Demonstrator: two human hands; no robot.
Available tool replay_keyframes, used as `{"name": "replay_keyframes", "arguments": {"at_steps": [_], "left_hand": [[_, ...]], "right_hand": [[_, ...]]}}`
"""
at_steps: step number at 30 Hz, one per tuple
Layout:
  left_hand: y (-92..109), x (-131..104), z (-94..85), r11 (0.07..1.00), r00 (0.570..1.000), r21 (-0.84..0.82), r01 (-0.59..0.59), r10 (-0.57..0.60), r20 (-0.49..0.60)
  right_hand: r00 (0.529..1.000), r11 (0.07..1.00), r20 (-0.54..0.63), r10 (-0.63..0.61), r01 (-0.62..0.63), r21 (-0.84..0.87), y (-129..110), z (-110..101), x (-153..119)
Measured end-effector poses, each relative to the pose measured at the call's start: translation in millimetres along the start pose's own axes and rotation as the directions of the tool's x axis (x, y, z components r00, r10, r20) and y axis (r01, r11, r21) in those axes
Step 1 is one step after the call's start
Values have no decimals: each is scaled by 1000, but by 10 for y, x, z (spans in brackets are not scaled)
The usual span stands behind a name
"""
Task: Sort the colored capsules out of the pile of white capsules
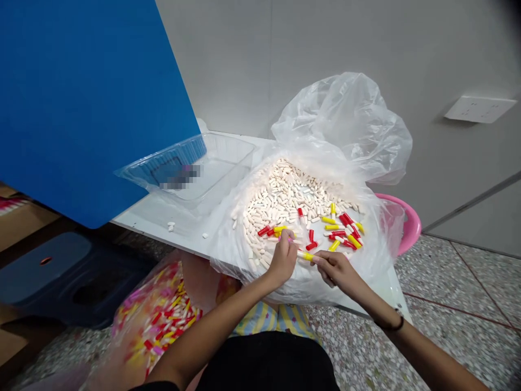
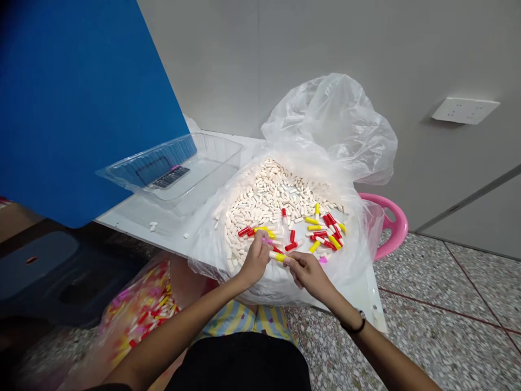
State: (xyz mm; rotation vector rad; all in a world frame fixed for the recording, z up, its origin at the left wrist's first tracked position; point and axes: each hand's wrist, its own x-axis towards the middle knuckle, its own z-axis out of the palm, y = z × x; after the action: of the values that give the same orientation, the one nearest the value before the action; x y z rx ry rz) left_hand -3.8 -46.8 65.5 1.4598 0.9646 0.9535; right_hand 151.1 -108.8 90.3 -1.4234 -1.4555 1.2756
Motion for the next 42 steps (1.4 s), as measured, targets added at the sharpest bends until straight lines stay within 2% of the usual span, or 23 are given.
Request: {"name": "replay_keyframes", "arguments": {"at_steps": [3, 5, 6, 7, 9, 12, 14, 17, 19, 21, 24, 26, 28, 30, 32, 34, 37, 39, 40, 42], "left_hand": [[-20, 49, -88, 958, 976, 192, -214, 205, 67], [-7, 123, -151, 912, 958, 300, -279, 245, 147], [9, 176, -184, 883, 954, 369, -291, 238, 181], [29, 242, -220, 845, 953, 447, -295, 225, 204], [72, 419, -306, 744, 951, 593, -307, 215, 222], [100, 814, -469, 599, 940, 728, -332, 274, 203], [71, 1150, -580, 544, 953, 794, -270, 267, 142], [-30, 1670, -699, 523, 993, 852, -31, 112, -33], [-106, 1956, -739, 530, 995, 846, 65, 34, -97], [-163, 2158, -755, 555, 994, 827, 89, 5, -111], [-190, 2293, -753, 617, 995, 783, 82, -1, -102], [-166, 2260, -725, 660, 995, 748, 69, 7, -98], [-115, 2116, -657, 738, 995, 672, 65, 4, -101], [-45, 1864, -541, 880, 994, 466, 92, -53, -97], [37, 1540, -394, 977, 986, 133, 168, -164, -39], [118, 1197, -252, 959, 966, -123, 256, -249, 68], [214, 761, -114, 854, 942, -398, 336, -307, 138], [252, 556, -72, 762, 930, -535, 364, -329, 163], [263, 479, -56, 724, 925, -580, 374, -336, 177], [274, 360, -14, 676, 919, -627, 387, -340, 201]], "right_hand": [[973, 936, 184, 140, -191, 295, 24, 18, 73], [955, 915, 244, 167, -242, 323, 80, 24, 137], [959, 925, 225, 172, -236, 298, 113, 15, 170], [972, 944, 165, 170, -208, 255, 147, -7, 202], [991, 986, -40, 125, -119, 116, 213, -97, 247], [948, 995, -317, -6, -27, -99, 325, -330, 239], [916, 974, -393, -77, -15, -225, 429, -496, 187], [901, 906, -402, -161, -27, -423, 625, -679, 87], [909, 839, -347, -232, 7, -544, 742, -748, 35], [920, 762, -254, -299, 70, -643, 815, -790, 3], [956, 675, -100, -274, 117, -728, 830, -818, 9], [977, 632, -33, -209, 109, -767, 809, -801, 58], [985, 562, -10, -172, 89, -822, 791, -752, 150], [987, 481, -19, -161, 62, -874, 782, -685, 280], [982, 460, -28, -187, 62, -886, 770, -626, 426], [965, 543, -75, -250, 75, -837, 728, -597, 554], [914, 770, -275, -299, 60, -636, 573, -612, 647], [881, 916, -397, -257, 92, -390, 409, -625, 626], [873, 961, -431, -227, 129, -245, 316, -619, 592], [868, 981, -467, -171, 196, 5, 125, -563, 488]]}}
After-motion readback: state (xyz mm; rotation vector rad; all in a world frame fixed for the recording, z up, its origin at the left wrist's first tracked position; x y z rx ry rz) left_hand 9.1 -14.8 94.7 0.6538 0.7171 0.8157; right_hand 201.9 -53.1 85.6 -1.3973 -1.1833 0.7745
